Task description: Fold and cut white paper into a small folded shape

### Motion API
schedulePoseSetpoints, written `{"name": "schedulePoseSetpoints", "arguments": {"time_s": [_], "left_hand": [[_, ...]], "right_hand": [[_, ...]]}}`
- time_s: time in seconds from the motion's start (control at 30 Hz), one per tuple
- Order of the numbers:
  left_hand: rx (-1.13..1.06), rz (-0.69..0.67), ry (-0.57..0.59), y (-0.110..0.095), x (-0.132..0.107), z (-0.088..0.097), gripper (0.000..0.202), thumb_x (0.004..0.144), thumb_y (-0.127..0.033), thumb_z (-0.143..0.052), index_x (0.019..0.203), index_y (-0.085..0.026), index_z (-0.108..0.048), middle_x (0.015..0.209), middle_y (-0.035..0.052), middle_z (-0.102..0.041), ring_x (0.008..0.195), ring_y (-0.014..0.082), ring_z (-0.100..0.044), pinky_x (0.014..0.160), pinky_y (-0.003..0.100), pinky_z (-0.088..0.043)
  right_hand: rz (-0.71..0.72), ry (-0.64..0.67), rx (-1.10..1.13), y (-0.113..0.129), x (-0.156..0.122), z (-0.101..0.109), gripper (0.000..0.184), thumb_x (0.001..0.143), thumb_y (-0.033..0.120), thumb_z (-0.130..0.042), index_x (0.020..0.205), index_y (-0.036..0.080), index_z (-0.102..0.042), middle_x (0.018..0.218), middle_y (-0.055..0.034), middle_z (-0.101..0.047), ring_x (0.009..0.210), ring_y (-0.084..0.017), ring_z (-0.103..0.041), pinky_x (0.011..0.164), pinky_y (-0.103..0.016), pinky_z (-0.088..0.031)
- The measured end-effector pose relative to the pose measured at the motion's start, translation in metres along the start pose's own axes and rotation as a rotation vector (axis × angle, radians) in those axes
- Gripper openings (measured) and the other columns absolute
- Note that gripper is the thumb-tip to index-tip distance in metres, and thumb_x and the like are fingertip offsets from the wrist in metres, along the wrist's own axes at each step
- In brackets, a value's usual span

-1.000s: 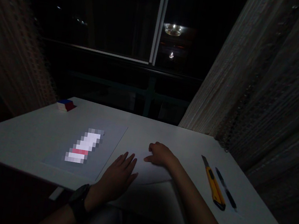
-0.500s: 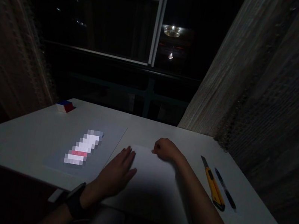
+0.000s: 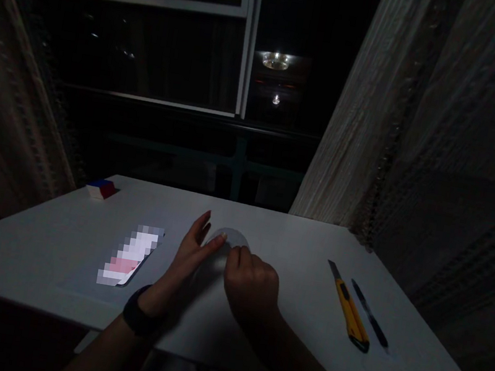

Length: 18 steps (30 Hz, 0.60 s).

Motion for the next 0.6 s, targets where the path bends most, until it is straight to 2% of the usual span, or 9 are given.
{"name": "schedulePoseSetpoints", "arguments": {"time_s": [0.07, 0.17, 0.2, 0.27, 0.37, 0.43, 0.5, 0.6], "left_hand": [[0.019, 0.037, -0.114, 0.009, 0.0, 0.018, 0.07, 0.069, -0.035, -0.069, 0.129, -0.023, -0.034, 0.144, 0.0107, -0.026, 0.13, 0.0268, -0.029, 0.1, 0.039, -0.037], [-0.177, 0.247, -0.218, 0.043, -0.008, 0.035, 0.062, 0.071, -0.035, -0.068, 0.123, -0.02, -0.037, 0.132, 0.0149, -0.042, 0.118, 0.0235, -0.046, 0.093, 0.036, -0.044], [-0.278, 0.321, -0.2, 0.053, -0.012, 0.033, 0.057, 0.072, -0.036, -0.067, 0.119, -0.018, -0.041, 0.124, 0.015, -0.048, 0.11, 0.0217, -0.053, 0.09, 0.034, -0.046], [-0.467, 0.471, -0.085, 0.068, -0.021, 0.017, 0.046, 0.073, -0.042, -0.065, 0.106, -0.014, -0.049, 0.108, 0.0139, -0.056, 0.098, 0.02, -0.059, 0.084, 0.031, -0.05], [-0.693, 0.638, 0.104, 0.071, -0.037, -0.012, 0.045, 0.073, -0.052, -0.061, 0.094, -0.014, -0.052, 0.093, 0.0111, -0.06, 0.088, 0.0207, -0.061, 0.073, 0.033, -0.053], [-0.772, 0.621, 0.187, 0.061, -0.04, -0.025, 0.043, 0.071, -0.052, -0.061, 0.09, -0.015, -0.053, 0.086, 0.0074, -0.061, 0.08, 0.0188, -0.062, 0.066, 0.032, -0.053], [-0.772, 0.566, 0.215, 0.055, -0.039, -0.031, 0.038, 0.07, -0.048, -0.065, 0.08, -0.014, -0.053, 0.071, 0.0029, -0.059, 0.066, 0.014, -0.06, 0.06, 0.026, -0.05], [-0.668, 0.535, 0.17, 0.06, -0.034, -0.029, 0.033, 0.068, -0.039, -0.07, 0.063, -0.014, -0.048, 0.047, -0.0047, -0.045, 0.043, 0.0066, -0.047, 0.046, 0.018, -0.042]], "right_hand": [[-0.003, 0.004, -0.004, -0.003, -0.003, -0.009, 0.026, 0.085, 0.012, -0.036, 0.088, 0.015, -0.062, 0.08, -0.011, -0.066, 0.062, -0.017, -0.058, 0.049, -0.026, -0.028], [0.005, 0.05, 0.009, -0.006, -0.009, -0.024, 0.029, 0.085, 0.01, -0.036, 0.094, 0.014, -0.062, 0.097, -0.0137, -0.066, 0.068, -0.018, -0.06, 0.051, -0.026, -0.032], [0.008, 0.06, 0.011, -0.006, -0.011, -0.028, 0.028, 0.085, 0.01, -0.036, 0.095, 0.013, -0.063, 0.099, -0.0144, -0.065, 0.069, -0.018, -0.06, 0.052, -0.026, -0.033], [0.032, 0.044, 0.002, -0.001, -0.016, -0.033, 0.027, 0.083, 0.01, -0.039, 0.094, 0.013, -0.063, 0.1, -0.0148, -0.066, 0.07, -0.018, -0.06, 0.052, -0.026, -0.035], [0.109, -0.093, -0.042, 0.013, -0.025, -0.03, 0.02, 0.08, 0.009, -0.043, 0.083, 0.013, -0.063, 0.089, -0.0129, -0.068, 0.063, -0.017, -0.059, 0.05, -0.026, -0.035], [0.16, -0.213, -0.067, 0.025, -0.031, -0.025, 0.017, 0.079, 0.009, -0.046, 0.077, 0.013, -0.062, 0.082, -0.0119, -0.068, 0.058, -0.016, -0.057, 0.048, -0.026, -0.034], [0.187, -0.293, -0.066, 0.034, -0.036, -0.021, 0.017, 0.078, 0.008, -0.046, 0.075, 0.012, -0.062, 0.078, -0.0116, -0.068, 0.055, -0.016, -0.056, 0.047, -0.026, -0.034], [0.198, -0.28, 0.042, 0.038, -0.036, -0.023, 0.019, 0.08, 0.009, -0.045, 0.072, 0.013, -0.062, 0.075, -0.0107, -0.067, 0.059, -0.016, -0.058, 0.052, -0.027, -0.04]]}}
Point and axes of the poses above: each hand's wrist, its own x-axis towards the middle knuckle, its own z-axis out of the back of the hand, y = z × x, the point moved 10 cm from there along x, towards the middle knuckle
